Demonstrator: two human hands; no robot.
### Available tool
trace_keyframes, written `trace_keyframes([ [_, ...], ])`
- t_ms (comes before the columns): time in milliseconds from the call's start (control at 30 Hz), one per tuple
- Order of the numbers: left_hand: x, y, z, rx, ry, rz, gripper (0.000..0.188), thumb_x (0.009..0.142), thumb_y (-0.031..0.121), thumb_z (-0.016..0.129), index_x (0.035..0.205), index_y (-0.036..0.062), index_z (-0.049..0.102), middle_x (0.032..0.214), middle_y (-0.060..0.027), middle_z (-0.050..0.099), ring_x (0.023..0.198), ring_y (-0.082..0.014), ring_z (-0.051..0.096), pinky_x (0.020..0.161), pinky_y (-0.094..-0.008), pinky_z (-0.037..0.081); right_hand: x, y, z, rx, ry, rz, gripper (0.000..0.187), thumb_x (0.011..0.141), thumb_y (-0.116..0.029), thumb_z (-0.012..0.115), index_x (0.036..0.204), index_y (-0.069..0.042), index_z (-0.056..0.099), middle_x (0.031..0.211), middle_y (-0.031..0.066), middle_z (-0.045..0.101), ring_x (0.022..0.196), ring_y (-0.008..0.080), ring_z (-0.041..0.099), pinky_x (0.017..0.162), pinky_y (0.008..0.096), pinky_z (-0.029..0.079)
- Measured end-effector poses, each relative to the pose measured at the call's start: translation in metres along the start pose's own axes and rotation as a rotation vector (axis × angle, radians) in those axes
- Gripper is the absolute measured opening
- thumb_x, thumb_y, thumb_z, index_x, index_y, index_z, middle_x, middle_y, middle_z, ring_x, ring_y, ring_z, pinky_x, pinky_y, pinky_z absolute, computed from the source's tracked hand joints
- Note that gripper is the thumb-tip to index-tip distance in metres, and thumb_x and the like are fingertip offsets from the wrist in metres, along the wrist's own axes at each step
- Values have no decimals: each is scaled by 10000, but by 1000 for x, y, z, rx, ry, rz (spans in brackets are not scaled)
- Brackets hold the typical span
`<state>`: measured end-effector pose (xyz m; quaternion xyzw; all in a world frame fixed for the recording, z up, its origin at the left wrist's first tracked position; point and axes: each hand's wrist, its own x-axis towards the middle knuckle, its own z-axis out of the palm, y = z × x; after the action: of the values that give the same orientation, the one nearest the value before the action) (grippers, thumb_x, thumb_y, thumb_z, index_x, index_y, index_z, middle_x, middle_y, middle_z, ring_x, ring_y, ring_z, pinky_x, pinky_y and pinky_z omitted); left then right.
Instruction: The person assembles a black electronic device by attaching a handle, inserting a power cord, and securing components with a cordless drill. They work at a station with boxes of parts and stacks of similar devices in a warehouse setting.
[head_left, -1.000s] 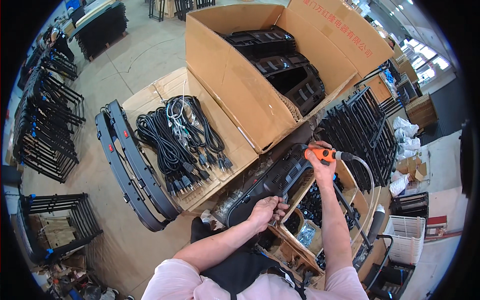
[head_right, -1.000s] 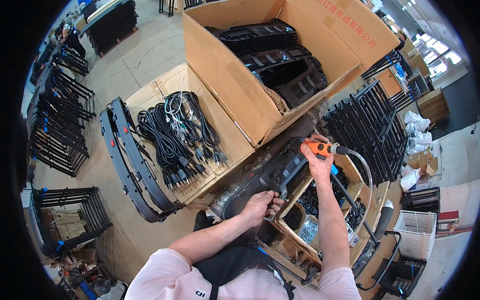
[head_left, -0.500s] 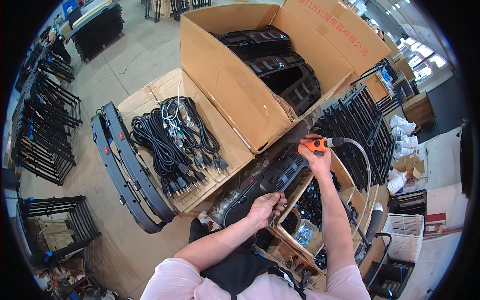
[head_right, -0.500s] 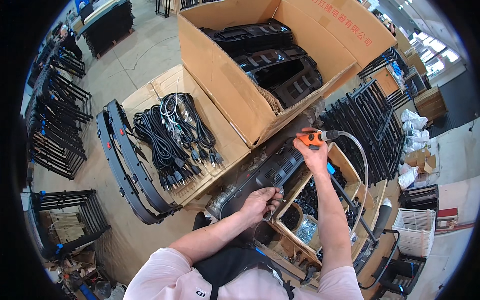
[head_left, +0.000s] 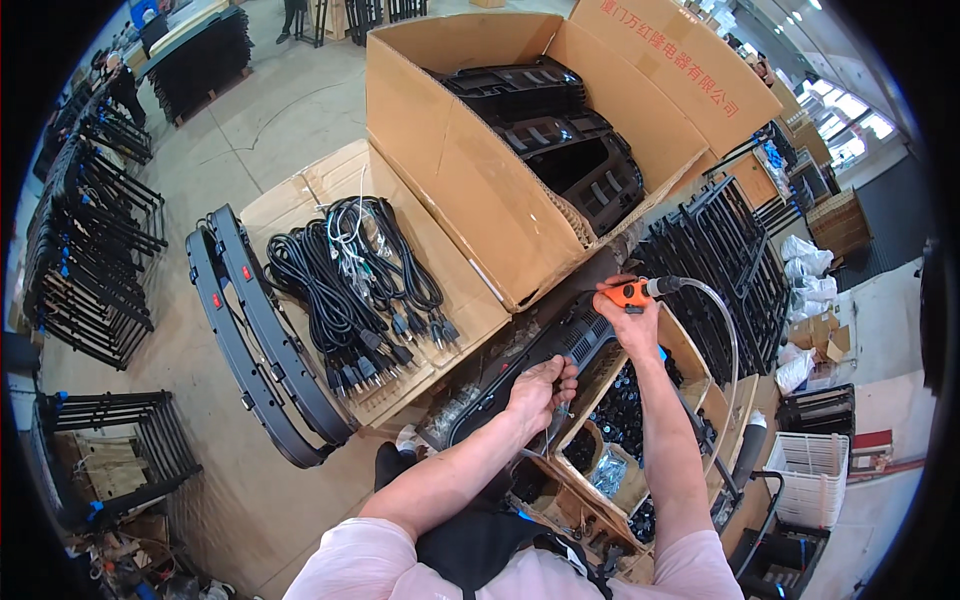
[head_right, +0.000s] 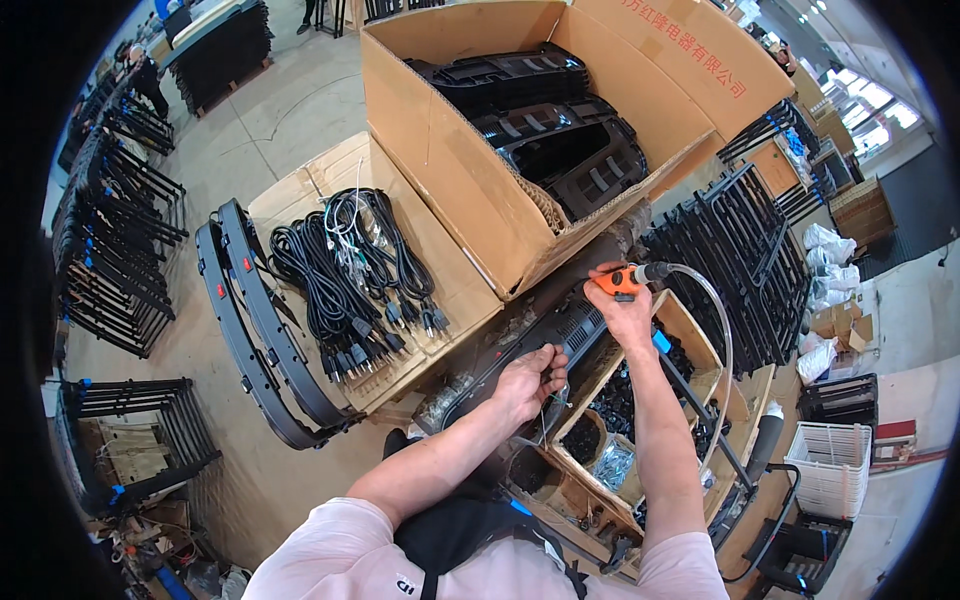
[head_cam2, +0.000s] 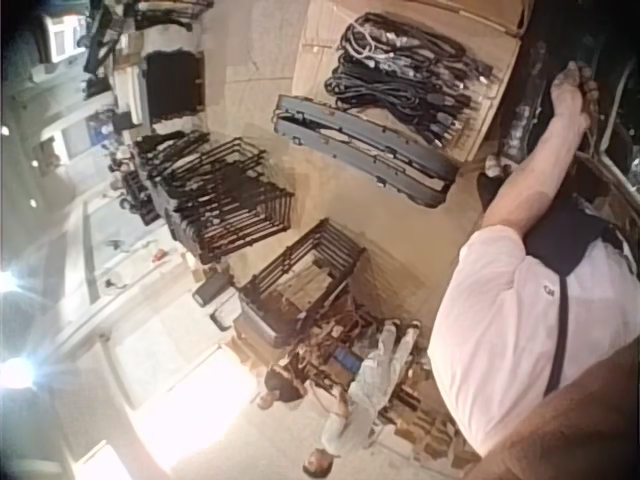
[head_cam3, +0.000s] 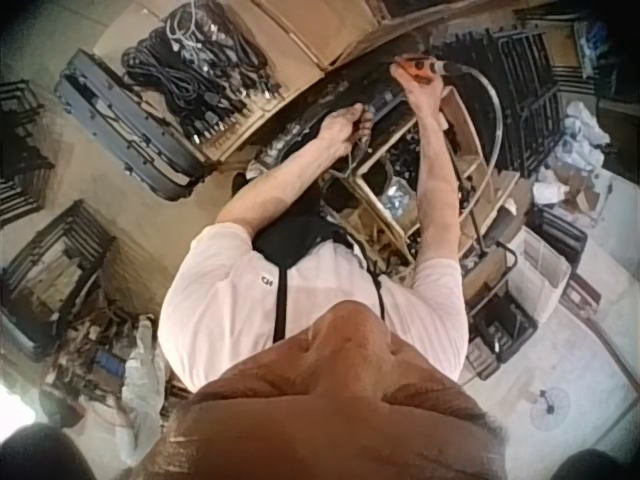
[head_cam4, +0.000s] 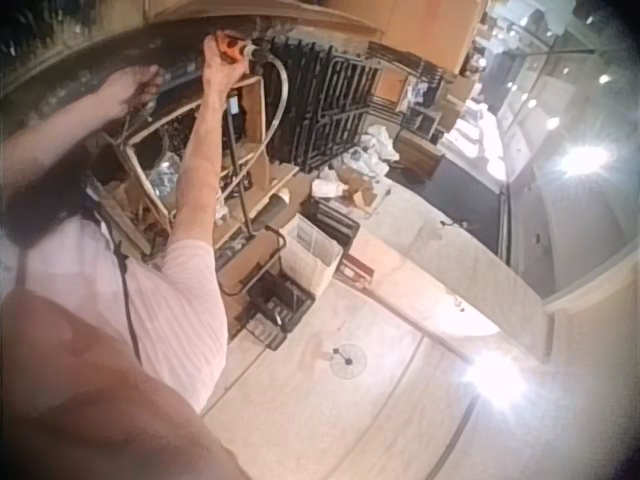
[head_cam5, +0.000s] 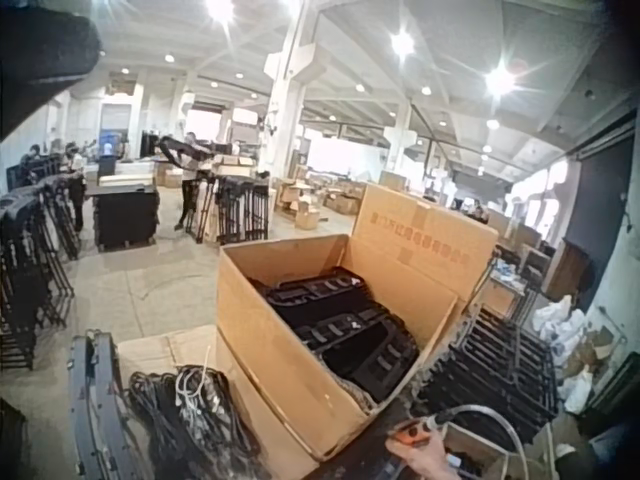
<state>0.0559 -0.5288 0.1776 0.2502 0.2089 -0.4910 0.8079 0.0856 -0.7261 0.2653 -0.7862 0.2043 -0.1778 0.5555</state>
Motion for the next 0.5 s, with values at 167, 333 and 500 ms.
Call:
trace_keyframes([
  [167, 13, -1, 14, -1, 46, -17, 251, 1122, 322, 601, 1117, 89, 696, 929, -11, 704, 764, -150, 654, 657, -287, 586, -1, -4, -1, 10, 9, -28, 415, 858, -52, 861, 1225, 2, 676, 1152, 113, 769, 1034, 164, 729, 935, 308, 590],
  [333, 18, 5, 13, -162, 52, -27, 257, 1111, 342, 618, 1089, 99, 701, 902, 3, 681, 755, -141, 623, 678, -267, 567, -58, -46, -10, 189, 82, -74, 460, 890, -33, 821, 1304, 24, 630, 1203, 166, 756, 1088, 209, 724, 992, 370, 581],
  [500, 30, 2, 13, -330, -33, -52, 273, 1104, 351, 626, 1107, 85, 684, 866, 4, 647, 746, -139, 609, 672, -253, 556, -109, -68, -15, 248, 98, 0, 517, 898, -73, 795, 1352, 34, 574, 1219, 210, 746, 1135, 261, 713, 1063, 419, 542],
])
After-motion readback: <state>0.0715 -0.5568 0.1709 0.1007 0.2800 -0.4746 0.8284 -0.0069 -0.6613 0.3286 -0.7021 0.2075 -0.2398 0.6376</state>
